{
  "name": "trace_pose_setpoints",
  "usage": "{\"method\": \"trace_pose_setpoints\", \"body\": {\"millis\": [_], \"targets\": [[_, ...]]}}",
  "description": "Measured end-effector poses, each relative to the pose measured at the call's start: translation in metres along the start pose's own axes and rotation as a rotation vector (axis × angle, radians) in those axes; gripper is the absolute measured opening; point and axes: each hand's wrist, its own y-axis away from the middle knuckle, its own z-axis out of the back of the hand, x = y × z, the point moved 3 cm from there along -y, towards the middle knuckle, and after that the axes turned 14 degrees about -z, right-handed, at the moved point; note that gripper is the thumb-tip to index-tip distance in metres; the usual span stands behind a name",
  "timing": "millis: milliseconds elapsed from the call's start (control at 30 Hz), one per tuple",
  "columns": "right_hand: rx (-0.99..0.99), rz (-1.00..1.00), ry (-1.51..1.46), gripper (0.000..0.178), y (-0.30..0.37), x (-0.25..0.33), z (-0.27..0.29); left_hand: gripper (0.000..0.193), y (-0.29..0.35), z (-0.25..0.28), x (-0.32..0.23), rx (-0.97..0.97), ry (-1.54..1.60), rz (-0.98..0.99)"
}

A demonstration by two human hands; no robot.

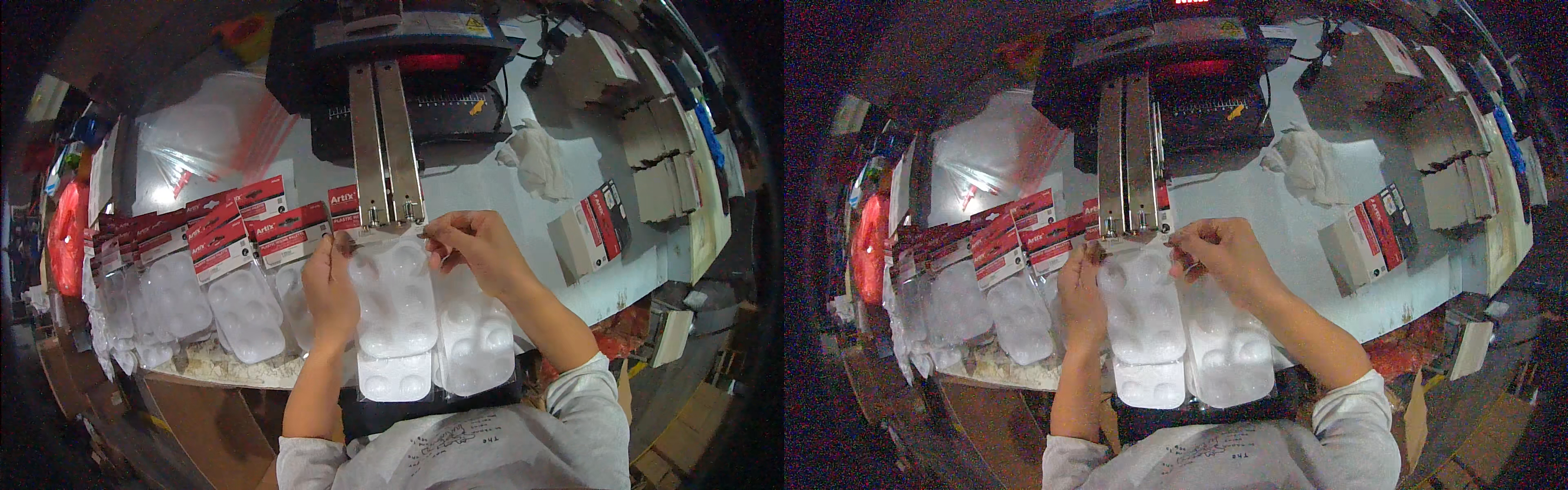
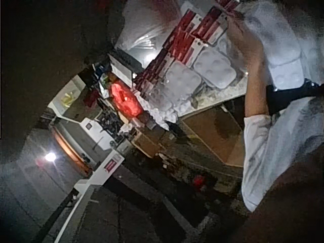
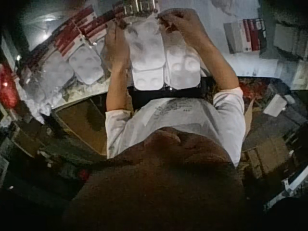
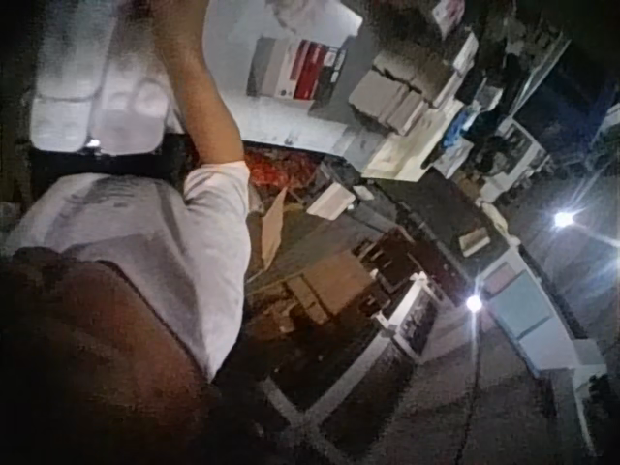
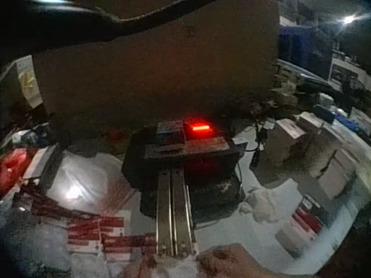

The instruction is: The person places white plastic mixing palettes into clear plastic bags and seals them with red Artix labels using a heat sealer. They then stack the finished packages and place them into a cardboard box.

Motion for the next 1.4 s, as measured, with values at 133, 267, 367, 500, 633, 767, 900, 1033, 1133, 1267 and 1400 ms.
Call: {"method": "trace_pose_setpoints", "body": {"millis": [133, 267, 367, 500, 633, 767, 900, 1033, 1133, 1267, 1400], "targets": [[0.011, -0.001, -0.046, 0.019, -0.006, -0.004, 0.003, 0.025, -0.001, -0.004, 0.011, 0.000, -0.014, -0.027], [-0.002, 0.074, 0.015, 0.019, -0.001, -0.004, 0.005, 0.024, 0.003, -0.003, 0.014, -0.016, 0.048, -0.046], [-0.005, 0.101, 0.035, 0.017, 0.002, -0.002, 0.002, 0.024, 0.004, -0.004, 0.014, -0.025, 0.150, -0.014], [0.005, 0.110, -0.008, 0.017, 0.003, -0.001, 0.002, 0.024, -0.001, -0.004, 0.009, 0.019, 0.144, -0.043], [0.042, 0.137, -0.042, 0.018, -0.003, -0.007, 0.006, 0.024, -0.003, -0.007, 0.014, -0.005, 0.123, -0.040], [-0.134, 0.266, 0.323, 0.016, -0.005, -0.007, 0.010, 0.025, 0.004, -0.005, 0.029, 0.038, 0.042, -0.034], [-0.830, 0.860, 1.123, 0.024, 0.040, 0.020, 0.050, 0.025, 0.002, 0.047, 0.023, 0.021, -0.322, -0.075], [-1.309, 0.425, 1.031, 0.056, 0.087, 0.025, 0.177, 0.033, -0.010, 0.103, -0.023, -0.051, -1.050, -0.253], [-1.173, 0.153, 0.932, 0.074, 0.087, -0.026, 0.239, 0.036, 0.015, 0.066, -0.051, 0.049, -1.132, -0.274], [-1.219, 0.523, 0.995, 0.074, 0.080, -0.045, 0.249, 0.033, 0.061, -0.029, -0.062, 0.471, -0.756, -0.525], [-1.405, 0.315, 1.163, 0.067, 0.085, -0.036, 0.224, 0.028, 0.063, -0.048, -0.055, 0.428, -0.567, -0.452]]}}
